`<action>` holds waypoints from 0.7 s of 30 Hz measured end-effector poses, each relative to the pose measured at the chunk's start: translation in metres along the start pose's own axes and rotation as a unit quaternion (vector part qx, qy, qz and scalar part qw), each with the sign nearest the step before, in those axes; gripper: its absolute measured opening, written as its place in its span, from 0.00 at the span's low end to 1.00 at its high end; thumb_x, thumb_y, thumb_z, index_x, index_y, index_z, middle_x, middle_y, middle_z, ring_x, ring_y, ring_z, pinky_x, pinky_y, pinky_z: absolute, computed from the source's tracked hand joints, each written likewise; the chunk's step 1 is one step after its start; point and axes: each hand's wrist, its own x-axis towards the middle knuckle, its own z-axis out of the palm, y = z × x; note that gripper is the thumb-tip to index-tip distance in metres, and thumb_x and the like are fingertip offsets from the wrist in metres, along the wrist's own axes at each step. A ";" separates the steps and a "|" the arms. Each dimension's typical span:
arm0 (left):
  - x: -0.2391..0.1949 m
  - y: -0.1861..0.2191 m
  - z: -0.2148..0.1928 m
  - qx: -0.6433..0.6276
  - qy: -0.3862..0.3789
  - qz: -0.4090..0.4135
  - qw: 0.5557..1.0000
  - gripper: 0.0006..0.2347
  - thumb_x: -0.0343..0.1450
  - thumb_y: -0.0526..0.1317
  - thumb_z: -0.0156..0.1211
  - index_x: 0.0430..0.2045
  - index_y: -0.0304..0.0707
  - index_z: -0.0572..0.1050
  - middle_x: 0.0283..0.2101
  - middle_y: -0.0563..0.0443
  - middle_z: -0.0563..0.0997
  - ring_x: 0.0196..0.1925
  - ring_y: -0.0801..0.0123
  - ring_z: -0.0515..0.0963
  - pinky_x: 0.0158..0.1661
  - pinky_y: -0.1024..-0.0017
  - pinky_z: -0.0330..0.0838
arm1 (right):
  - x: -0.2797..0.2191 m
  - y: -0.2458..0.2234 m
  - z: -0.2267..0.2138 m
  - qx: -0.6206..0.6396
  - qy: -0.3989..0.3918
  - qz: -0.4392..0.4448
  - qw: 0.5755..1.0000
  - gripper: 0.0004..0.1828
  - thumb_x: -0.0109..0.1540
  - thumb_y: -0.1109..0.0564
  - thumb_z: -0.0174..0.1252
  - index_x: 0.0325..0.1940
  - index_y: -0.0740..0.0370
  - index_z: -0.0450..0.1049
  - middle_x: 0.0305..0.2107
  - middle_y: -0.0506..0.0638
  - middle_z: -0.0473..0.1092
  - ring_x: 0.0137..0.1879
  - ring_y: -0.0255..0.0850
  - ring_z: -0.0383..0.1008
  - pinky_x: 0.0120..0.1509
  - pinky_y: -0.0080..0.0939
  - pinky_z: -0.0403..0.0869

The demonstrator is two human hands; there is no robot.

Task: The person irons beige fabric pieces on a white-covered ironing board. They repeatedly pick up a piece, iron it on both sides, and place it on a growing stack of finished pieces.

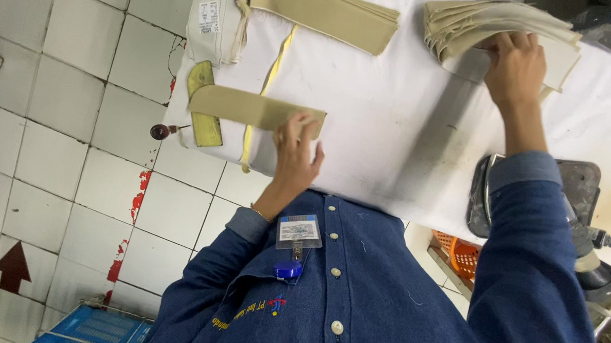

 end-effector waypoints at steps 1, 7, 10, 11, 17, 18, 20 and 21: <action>0.001 0.008 -0.002 -0.001 -0.001 0.003 1.000 0.15 0.69 0.38 0.57 0.50 0.36 0.71 0.60 0.36 0.65 0.61 0.46 0.68 0.58 0.49 0.60 | -0.003 0.001 -0.012 -0.001 0.000 0.003 1.000 0.04 0.72 0.56 0.64 0.43 0.53 0.83 0.39 0.51 0.77 0.41 0.47 0.72 0.39 0.46 0.74; 0.007 0.044 0.018 0.025 0.079 0.241 0.967 0.18 0.73 0.34 0.48 0.60 0.40 0.71 0.58 0.35 0.69 0.58 0.48 0.72 0.57 0.54 0.66 | -0.048 -0.073 -0.068 0.359 -0.278 0.100 0.885 0.21 0.56 0.69 0.62 0.53 0.63 0.79 0.42 0.65 0.77 0.49 0.61 0.79 0.55 0.59 0.76; 0.012 0.060 0.028 0.062 0.088 0.322 0.941 0.18 0.77 0.36 0.42 0.62 0.45 0.71 0.60 0.40 0.71 0.60 0.54 0.74 0.57 0.58 0.71 | -0.076 -0.153 -0.068 0.412 -0.357 0.060 0.836 0.26 0.54 0.75 0.54 0.55 0.66 0.77 0.44 0.62 0.78 0.50 0.56 0.81 0.56 0.56 0.78; 0.008 0.055 0.037 0.074 0.061 0.348 0.932 0.14 0.77 0.35 0.46 0.55 0.44 0.73 0.57 0.41 0.72 0.58 0.55 0.75 0.58 0.57 0.69 | -0.090 -0.170 -0.050 0.427 -0.328 0.044 0.841 0.19 0.51 0.71 0.59 0.45 0.63 0.77 0.36 0.58 0.77 0.45 0.53 0.81 0.48 0.51 0.78; 0.007 0.032 0.003 0.056 -0.170 0.287 0.941 0.04 0.74 0.35 0.53 0.39 0.45 0.75 0.34 0.55 0.75 0.37 0.65 0.80 0.56 0.60 0.67 | -0.115 -0.205 -0.131 0.513 -0.262 0.074 0.814 0.12 0.67 0.54 0.56 0.48 0.63 0.79 0.35 0.60 0.78 0.44 0.54 0.81 0.50 0.51 0.78; 0.003 0.025 -0.002 0.056 -0.261 0.226 0.937 0.07 0.73 0.36 0.54 0.43 0.45 0.75 0.34 0.55 0.78 0.38 0.65 0.83 0.54 0.64 0.67 | -0.120 -0.203 -0.148 0.555 -0.260 0.111 0.783 0.16 0.71 0.49 0.52 0.50 0.61 0.79 0.36 0.60 0.79 0.46 0.55 0.81 0.53 0.53 0.77; 0.005 0.017 -0.003 0.033 -0.327 0.185 0.926 0.06 0.74 0.38 0.54 0.42 0.44 0.75 0.34 0.51 0.81 0.38 0.59 0.84 0.52 0.61 0.68 | -0.133 -0.195 -0.147 0.560 -0.273 0.118 0.773 0.16 0.70 0.48 0.53 0.53 0.59 0.79 0.37 0.60 0.79 0.47 0.54 0.81 0.55 0.54 0.76; 0.005 0.012 -0.003 0.009 -0.390 0.142 0.910 0.06 0.74 0.39 0.54 0.42 0.42 0.75 0.34 0.46 0.84 0.39 0.53 0.85 0.51 0.58 0.69 | -0.139 -0.192 -0.146 0.565 -0.288 0.125 0.763 0.17 0.69 0.47 0.55 0.56 0.57 0.78 0.38 0.61 0.80 0.48 0.54 0.81 0.56 0.55 0.75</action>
